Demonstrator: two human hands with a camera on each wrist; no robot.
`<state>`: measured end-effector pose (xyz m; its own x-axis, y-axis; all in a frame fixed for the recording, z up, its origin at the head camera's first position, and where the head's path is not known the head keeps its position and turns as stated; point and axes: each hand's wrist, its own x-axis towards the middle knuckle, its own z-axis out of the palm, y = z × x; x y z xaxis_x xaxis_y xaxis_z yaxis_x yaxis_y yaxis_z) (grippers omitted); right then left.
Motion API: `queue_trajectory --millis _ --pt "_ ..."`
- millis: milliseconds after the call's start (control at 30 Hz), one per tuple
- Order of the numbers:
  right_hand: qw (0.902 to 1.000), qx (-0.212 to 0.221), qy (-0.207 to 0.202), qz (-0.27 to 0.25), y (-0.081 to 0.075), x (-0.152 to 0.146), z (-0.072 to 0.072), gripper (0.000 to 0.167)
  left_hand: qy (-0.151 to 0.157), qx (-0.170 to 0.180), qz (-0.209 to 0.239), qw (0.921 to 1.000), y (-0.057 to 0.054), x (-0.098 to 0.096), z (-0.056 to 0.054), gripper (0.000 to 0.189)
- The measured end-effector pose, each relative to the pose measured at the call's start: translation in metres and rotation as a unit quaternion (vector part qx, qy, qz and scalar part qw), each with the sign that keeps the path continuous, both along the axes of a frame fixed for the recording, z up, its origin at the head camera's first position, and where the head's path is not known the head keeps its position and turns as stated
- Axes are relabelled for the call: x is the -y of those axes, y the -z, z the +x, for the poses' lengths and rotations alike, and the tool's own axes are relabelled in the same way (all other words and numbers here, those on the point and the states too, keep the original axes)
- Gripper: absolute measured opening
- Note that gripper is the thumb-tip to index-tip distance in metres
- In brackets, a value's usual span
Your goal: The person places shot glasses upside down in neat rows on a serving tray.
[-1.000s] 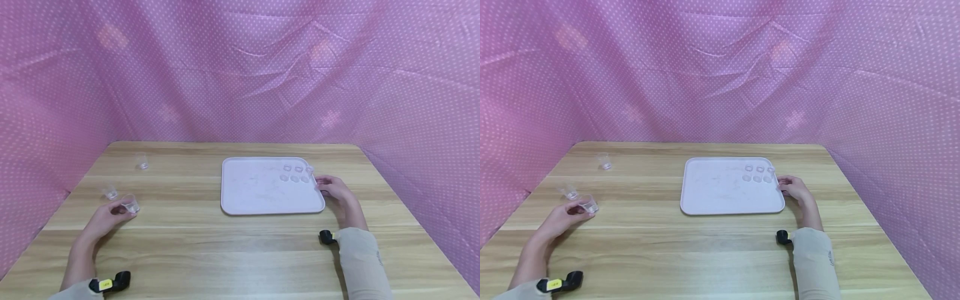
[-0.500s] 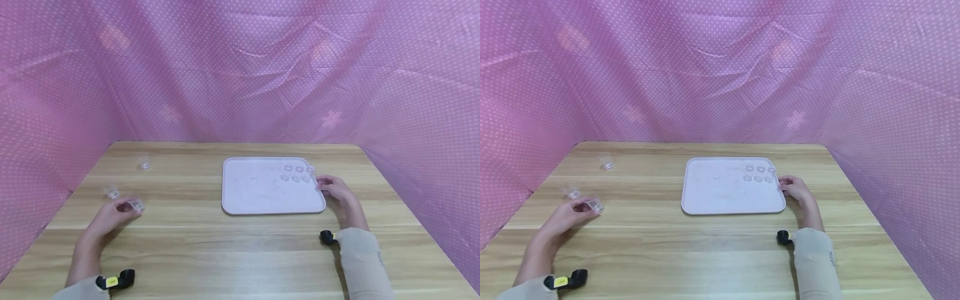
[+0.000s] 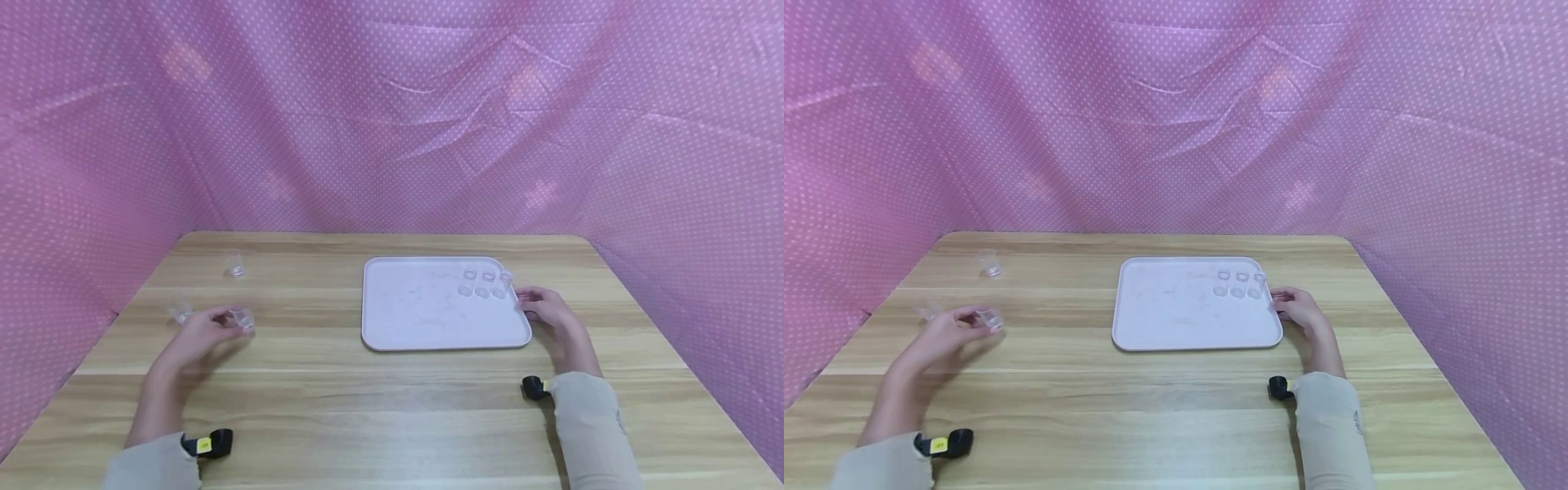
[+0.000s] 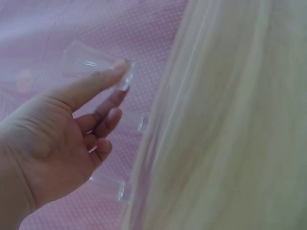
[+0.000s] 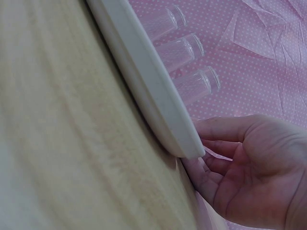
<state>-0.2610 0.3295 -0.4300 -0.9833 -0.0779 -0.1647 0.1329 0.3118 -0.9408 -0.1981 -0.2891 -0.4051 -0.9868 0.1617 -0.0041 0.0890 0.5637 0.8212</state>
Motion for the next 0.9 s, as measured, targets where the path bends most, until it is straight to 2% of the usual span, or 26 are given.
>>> queue_trajectory --millis 67,200,333,433,500,633,700,833,900 --pt "1.0000 0.001 0.000 0.000 -0.001 0.000 0.000 0.046 0.003 0.000 0.016 0.9999 -0.003 -0.006 -0.002 0.051" --pt "1.0000 0.004 0.001 0.002 -0.002 0.000 0.000 0.046 -0.006 0.022 0.051 0.9984 -0.010 -0.018 -0.008 0.053" --pt "1.0000 0.005 0.002 0.006 -0.003 0.001 0.000 0.046 -0.003 -0.014 0.009 0.9999 -0.012 -0.028 -0.017 0.050" --pt "0.9999 0.003 0.000 0.010 -0.003 0.001 0.000 0.047 0.019 -0.038 0.008 0.9991 -0.012 -0.036 -0.026 0.045" --pt "0.9999 0.004 0.001 0.011 -0.004 0.002 0.000 0.046 0.031 -0.048 0.019 0.9982 -0.011 -0.042 -0.031 0.043" --pt "0.9998 0.010 0.002 0.017 -0.004 0.003 0.001 0.046 0.044 -0.024 0.070 0.9963 -0.012 -0.058 -0.041 0.041" --pt "0.9997 0.012 0.001 0.022 -0.004 0.003 0.002 0.046 0.054 -0.027 0.059 0.9964 -0.014 -0.068 -0.047 0.043" --pt "0.9994 0.014 0.005 0.030 -0.004 0.002 0.002 0.045 0.069 -0.061 -0.012 0.9956 -0.018 -0.088 -0.060 0.047" --pt "0.9994 0.014 0.006 0.030 -0.005 0.002 0.002 0.045 0.071 -0.066 -0.028 0.9949 -0.020 -0.098 -0.065 0.047"
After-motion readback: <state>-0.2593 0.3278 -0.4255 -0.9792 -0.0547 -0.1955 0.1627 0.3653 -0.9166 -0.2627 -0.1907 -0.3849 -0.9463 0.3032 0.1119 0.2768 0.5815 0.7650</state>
